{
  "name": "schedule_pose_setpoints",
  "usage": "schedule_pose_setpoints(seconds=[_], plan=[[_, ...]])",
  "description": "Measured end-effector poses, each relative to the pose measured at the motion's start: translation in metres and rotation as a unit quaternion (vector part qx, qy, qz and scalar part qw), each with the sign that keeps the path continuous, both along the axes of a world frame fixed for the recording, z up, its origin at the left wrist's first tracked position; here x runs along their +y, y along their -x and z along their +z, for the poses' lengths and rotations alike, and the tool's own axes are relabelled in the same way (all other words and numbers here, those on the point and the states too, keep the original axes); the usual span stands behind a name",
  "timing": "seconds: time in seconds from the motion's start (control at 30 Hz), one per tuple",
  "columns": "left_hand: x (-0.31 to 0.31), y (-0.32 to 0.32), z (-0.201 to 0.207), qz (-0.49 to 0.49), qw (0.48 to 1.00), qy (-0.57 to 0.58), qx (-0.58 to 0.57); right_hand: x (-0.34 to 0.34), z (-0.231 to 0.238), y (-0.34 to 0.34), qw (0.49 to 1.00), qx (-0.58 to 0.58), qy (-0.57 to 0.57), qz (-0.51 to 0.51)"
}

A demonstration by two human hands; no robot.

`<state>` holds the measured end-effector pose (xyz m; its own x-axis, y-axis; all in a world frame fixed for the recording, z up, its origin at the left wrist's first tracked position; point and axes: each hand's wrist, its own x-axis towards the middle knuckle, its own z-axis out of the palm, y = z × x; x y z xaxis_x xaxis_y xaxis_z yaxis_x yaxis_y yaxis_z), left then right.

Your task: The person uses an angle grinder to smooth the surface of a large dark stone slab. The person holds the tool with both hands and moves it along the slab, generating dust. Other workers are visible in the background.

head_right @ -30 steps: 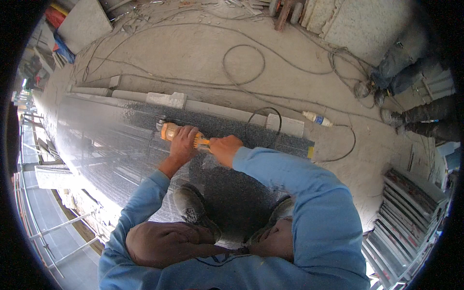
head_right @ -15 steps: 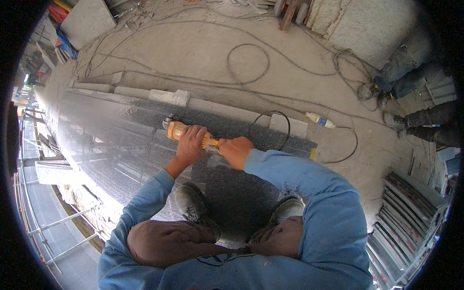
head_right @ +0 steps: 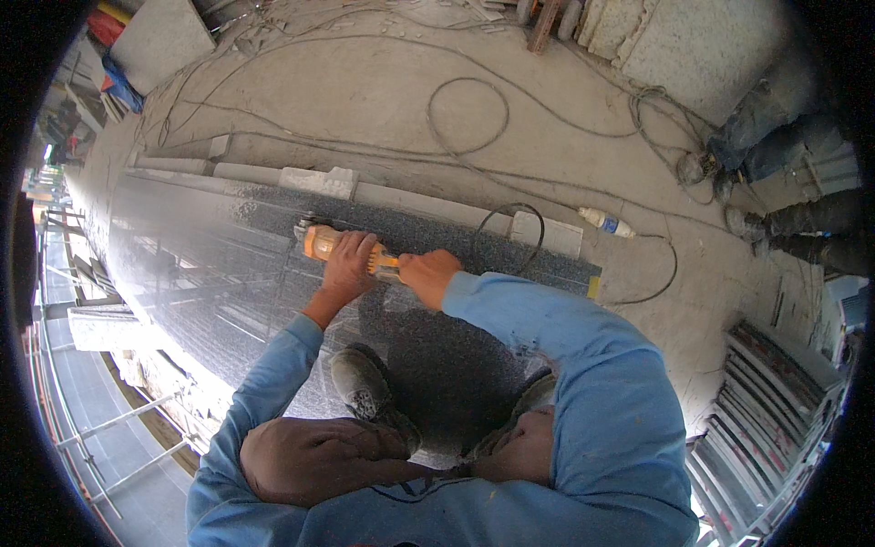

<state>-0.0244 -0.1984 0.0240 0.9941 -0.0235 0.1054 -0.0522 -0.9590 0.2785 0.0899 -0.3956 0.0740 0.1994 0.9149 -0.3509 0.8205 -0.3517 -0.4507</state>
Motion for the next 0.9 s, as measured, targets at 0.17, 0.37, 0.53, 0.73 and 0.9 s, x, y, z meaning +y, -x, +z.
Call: schedule_pose_setpoints(seconds=[0.17, 0.37, 0.53, 0.73, 0.9], plan=[[0.019, 0.004, -0.008, 0.000, 1.000, -0.015, -0.003, 0.014, -0.010, 0.002, 0.999, -0.003, -0.041, 0.006], [0.031, 0.003, -0.005, 0.005, 1.000, 0.001, 0.006, 0.030, -0.024, 0.005, 0.999, -0.012, -0.050, 0.002], [0.044, 0.006, -0.008, 0.018, 1.000, -0.006, 0.012, 0.045, -0.025, 0.008, 0.999, -0.011, -0.046, -0.001], [0.050, 0.006, -0.008, 0.017, 1.000, 0.003, -0.001, 0.053, -0.027, 0.010, 0.999, -0.002, -0.040, 0.000], [0.033, 0.006, 0.000, 0.007, 1.000, -0.004, 0.007, 0.038, -0.015, 0.008, 1.000, 0.005, -0.017, -0.006]])
